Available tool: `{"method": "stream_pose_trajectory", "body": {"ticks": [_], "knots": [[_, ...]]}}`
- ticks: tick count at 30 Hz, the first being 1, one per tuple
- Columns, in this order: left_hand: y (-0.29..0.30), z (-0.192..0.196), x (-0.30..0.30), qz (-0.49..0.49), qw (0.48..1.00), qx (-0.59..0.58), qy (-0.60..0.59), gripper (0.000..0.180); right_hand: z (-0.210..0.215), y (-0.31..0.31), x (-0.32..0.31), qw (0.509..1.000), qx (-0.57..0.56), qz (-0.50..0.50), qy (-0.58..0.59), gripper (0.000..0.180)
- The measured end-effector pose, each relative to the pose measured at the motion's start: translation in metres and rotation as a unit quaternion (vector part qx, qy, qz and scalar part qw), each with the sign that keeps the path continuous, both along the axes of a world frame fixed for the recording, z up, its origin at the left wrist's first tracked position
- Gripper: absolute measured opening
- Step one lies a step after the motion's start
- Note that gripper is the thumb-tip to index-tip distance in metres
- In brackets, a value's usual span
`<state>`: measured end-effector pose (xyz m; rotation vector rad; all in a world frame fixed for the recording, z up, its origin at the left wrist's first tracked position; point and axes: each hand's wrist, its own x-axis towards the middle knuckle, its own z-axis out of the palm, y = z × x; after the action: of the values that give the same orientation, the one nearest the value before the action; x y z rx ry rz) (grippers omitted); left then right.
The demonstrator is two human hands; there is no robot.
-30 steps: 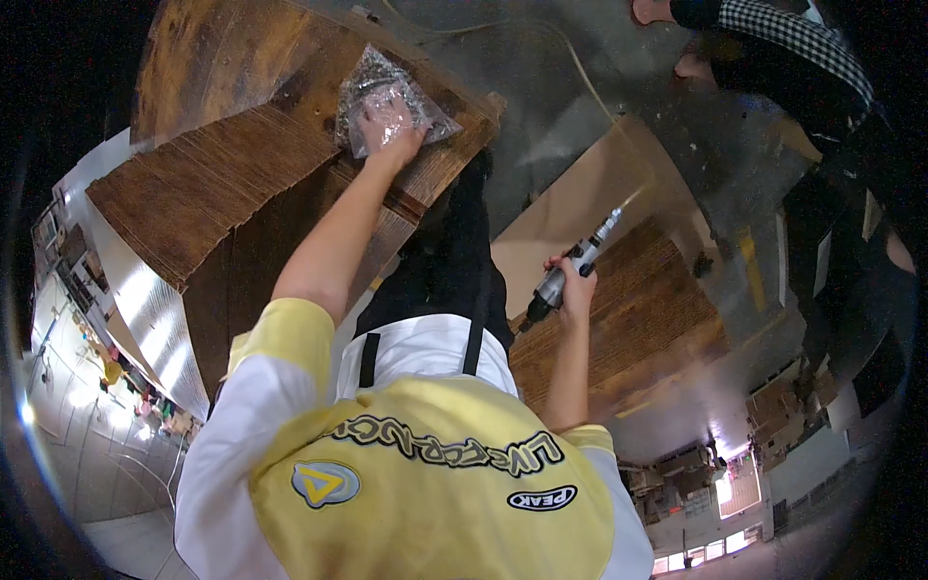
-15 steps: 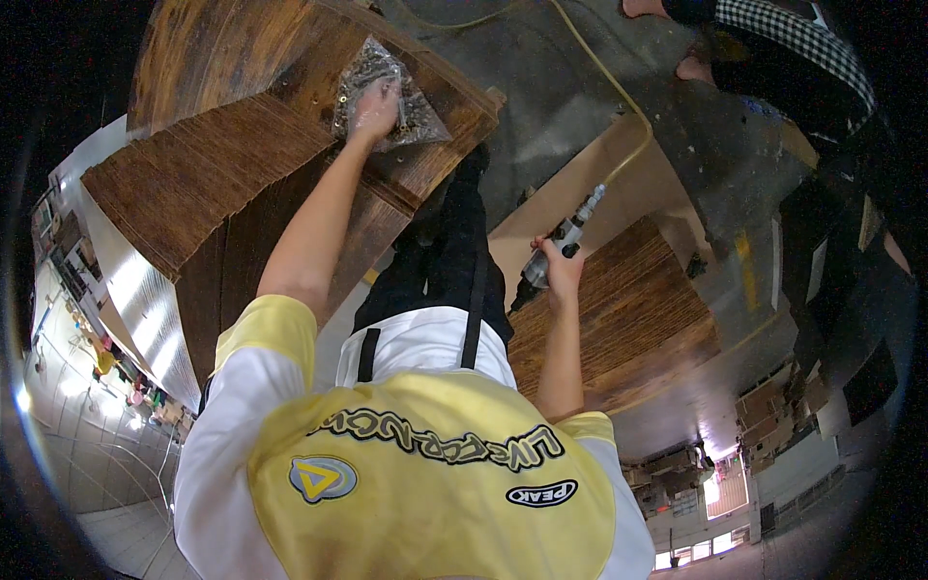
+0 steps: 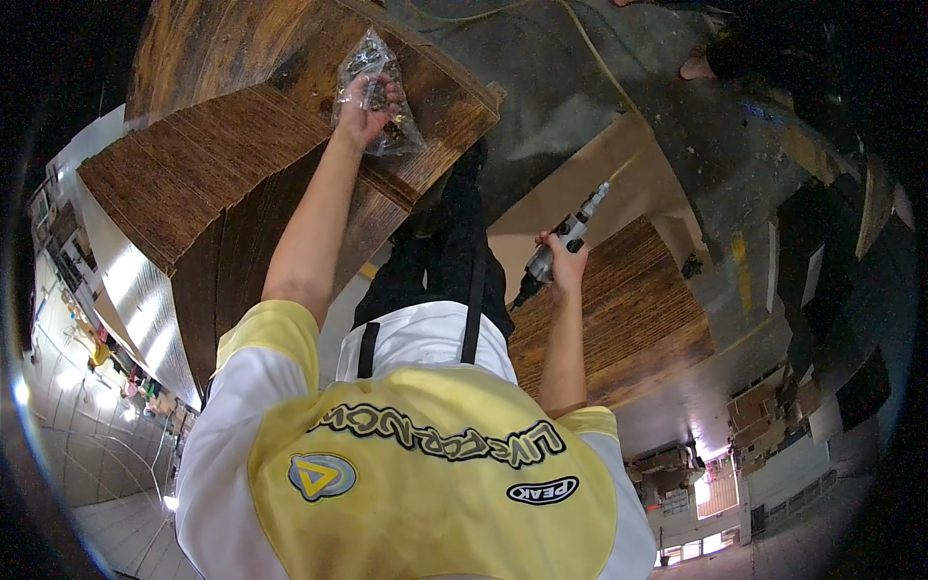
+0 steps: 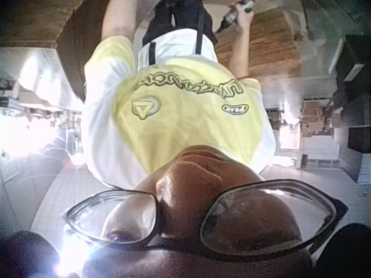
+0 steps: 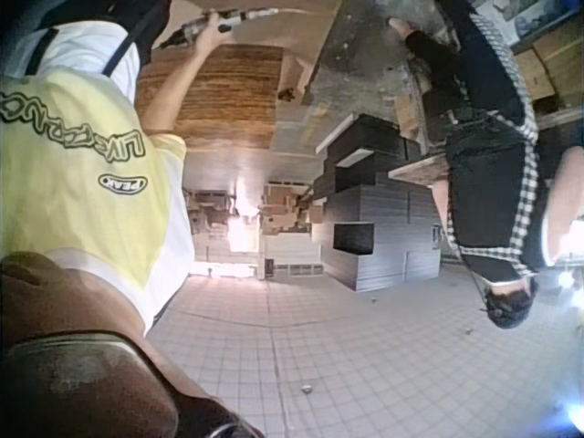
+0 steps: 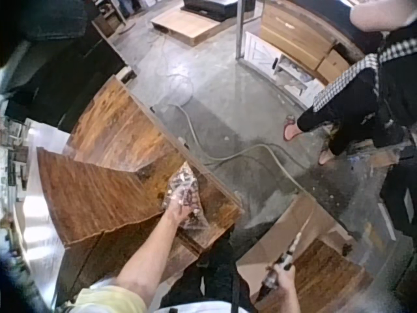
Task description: Assembling wooden furniture components using a pneumatic screwdriver and screws in a factory setting.
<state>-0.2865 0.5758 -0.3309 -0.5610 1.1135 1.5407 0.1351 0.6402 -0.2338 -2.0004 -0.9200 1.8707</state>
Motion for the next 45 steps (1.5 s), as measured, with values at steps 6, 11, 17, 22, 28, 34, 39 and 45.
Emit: {"method": "stream_pose_trajectory", "body": {"ticks": [6, 11, 17, 22, 28, 34, 39, 45], "knots": [[0.007, 0.022, 0.01, 0.079, 0.996, -0.042, 0.008, 0.027, -0.001, 0.006, -0.006, 0.999, 0.009, 0.033, -0.001, 0.016], [-0.004, 0.033, 0.017, -0.087, 0.988, -0.121, 0.026, 0.032, 0.009, 0.012, -0.012, 0.996, 0.023, 0.083, 0.002, 0.015], [-0.077, 0.088, 0.076, -0.167, 0.98, -0.031, -0.104, 0.033, 0.076, 0.026, -0.046, 0.981, -0.016, 0.054, 0.185, 0.02], [-0.12, 0.173, 0.1, -0.173, 0.983, 0.047, -0.038, 0.024, 0.12, 0.014, -0.074, 0.953, -0.013, 0.029, 0.302, 0.024], [-0.148, 0.228, 0.102, -0.161, 0.985, -0.024, 0.052, 0.02, 0.121, -0.071, -0.076, 0.898, 0.094, 0.059, 0.426, 0.034], [-0.254, 0.185, 0.098, -0.246, 0.948, 0.201, 0.002, 0.026, 0.177, -0.213, -0.087, 0.867, 0.065, -0.047, 0.492, 0.016], [-0.205, 0.192, 0.075, -0.388, 0.905, 0.171, -0.026, 0.027, 0.209, -0.195, -0.105, 0.854, 0.204, -0.088, 0.471, 0.016], [-0.247, 0.201, 0.097, -0.466, 0.856, 0.226, -0.019, 0.031, 0.208, -0.236, -0.1, 0.848, 0.217, -0.114, 0.469, 0.016]]}}
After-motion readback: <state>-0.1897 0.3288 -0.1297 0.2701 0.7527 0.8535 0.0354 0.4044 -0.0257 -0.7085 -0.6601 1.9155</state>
